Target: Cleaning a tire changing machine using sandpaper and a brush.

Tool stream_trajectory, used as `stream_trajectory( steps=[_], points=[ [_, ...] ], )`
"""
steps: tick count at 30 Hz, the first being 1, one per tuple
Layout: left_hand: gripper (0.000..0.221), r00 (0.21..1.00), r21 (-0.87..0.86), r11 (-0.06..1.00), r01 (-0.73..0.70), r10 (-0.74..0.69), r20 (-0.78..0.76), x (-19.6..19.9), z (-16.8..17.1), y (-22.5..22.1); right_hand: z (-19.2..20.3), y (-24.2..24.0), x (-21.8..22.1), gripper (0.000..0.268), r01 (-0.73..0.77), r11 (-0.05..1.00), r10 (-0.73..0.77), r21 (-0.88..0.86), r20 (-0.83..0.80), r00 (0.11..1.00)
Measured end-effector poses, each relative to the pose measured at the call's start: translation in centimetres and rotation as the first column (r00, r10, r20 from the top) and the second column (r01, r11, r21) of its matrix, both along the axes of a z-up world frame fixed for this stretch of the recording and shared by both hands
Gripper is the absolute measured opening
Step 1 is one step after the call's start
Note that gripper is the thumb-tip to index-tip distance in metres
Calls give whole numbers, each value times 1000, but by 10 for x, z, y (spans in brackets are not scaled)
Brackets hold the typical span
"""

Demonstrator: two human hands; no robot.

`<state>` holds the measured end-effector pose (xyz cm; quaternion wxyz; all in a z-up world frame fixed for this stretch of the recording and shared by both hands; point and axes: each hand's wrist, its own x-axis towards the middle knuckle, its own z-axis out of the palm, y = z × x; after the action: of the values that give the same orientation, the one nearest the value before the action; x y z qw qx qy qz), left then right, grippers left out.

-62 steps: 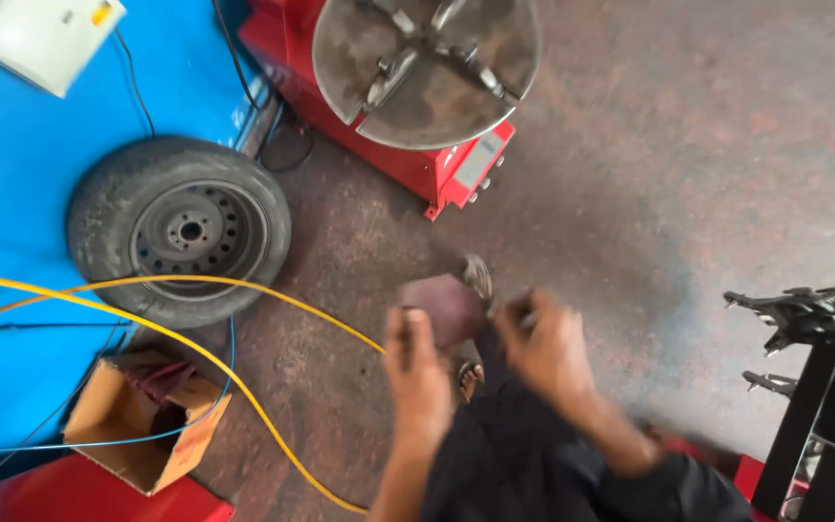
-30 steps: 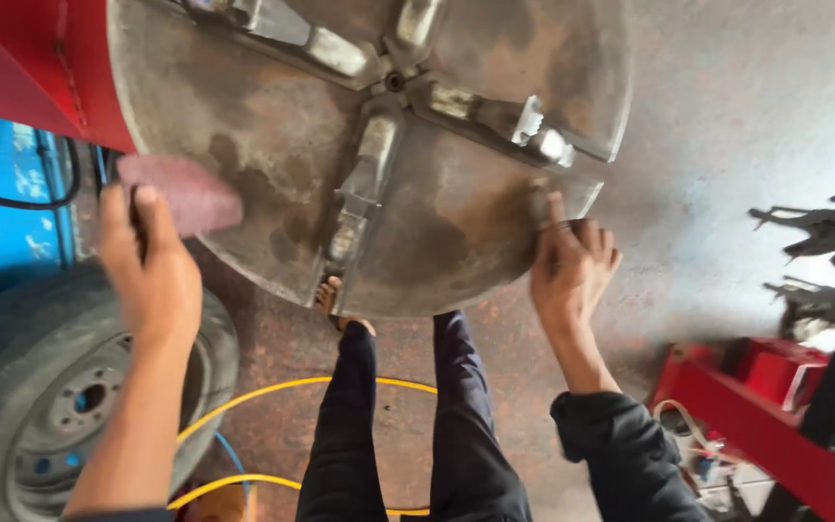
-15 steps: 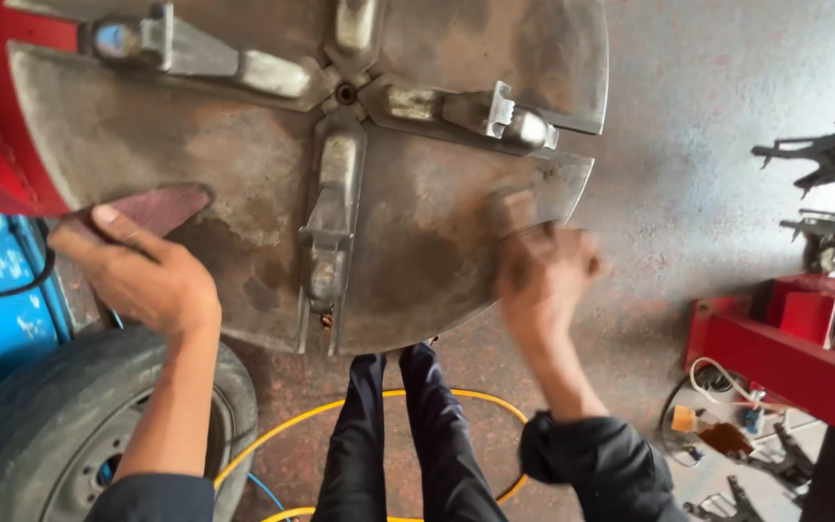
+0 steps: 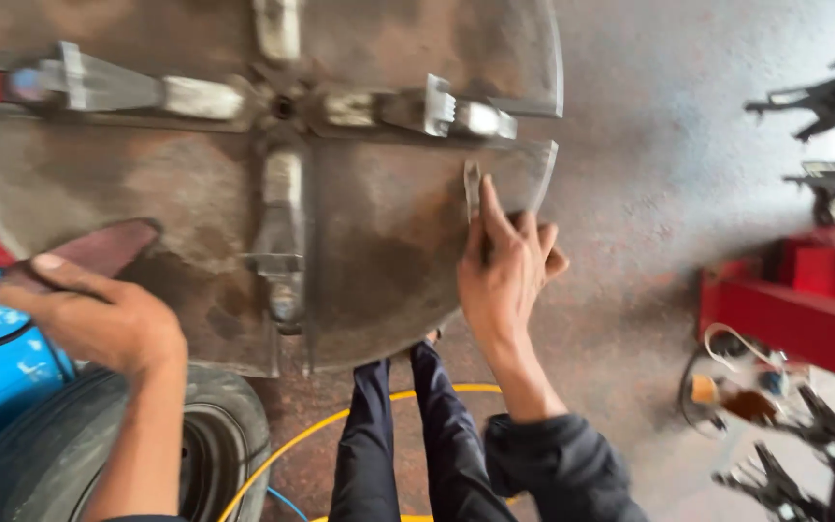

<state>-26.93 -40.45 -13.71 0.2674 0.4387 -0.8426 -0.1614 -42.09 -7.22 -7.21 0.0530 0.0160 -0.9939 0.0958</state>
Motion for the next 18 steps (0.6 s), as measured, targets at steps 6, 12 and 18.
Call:
stream_trajectory(
  steps=[6, 12, 18],
  points=[
    [32, 996, 54, 996, -65, 62, 61, -5, 8, 8, -4, -18, -1, 48, 48, 992, -48, -114, 3, 999],
    [34, 1000, 26, 1000, -3, 3, -6, -3, 2, 6, 8, -34, 4, 44, 82, 981, -73, -173, 57, 996],
    [34, 999, 49, 999, 15, -17, 31, -12, 17, 13, 4, -48, 8, 40, 81, 975, -62, -209, 97, 993]
  ],
)
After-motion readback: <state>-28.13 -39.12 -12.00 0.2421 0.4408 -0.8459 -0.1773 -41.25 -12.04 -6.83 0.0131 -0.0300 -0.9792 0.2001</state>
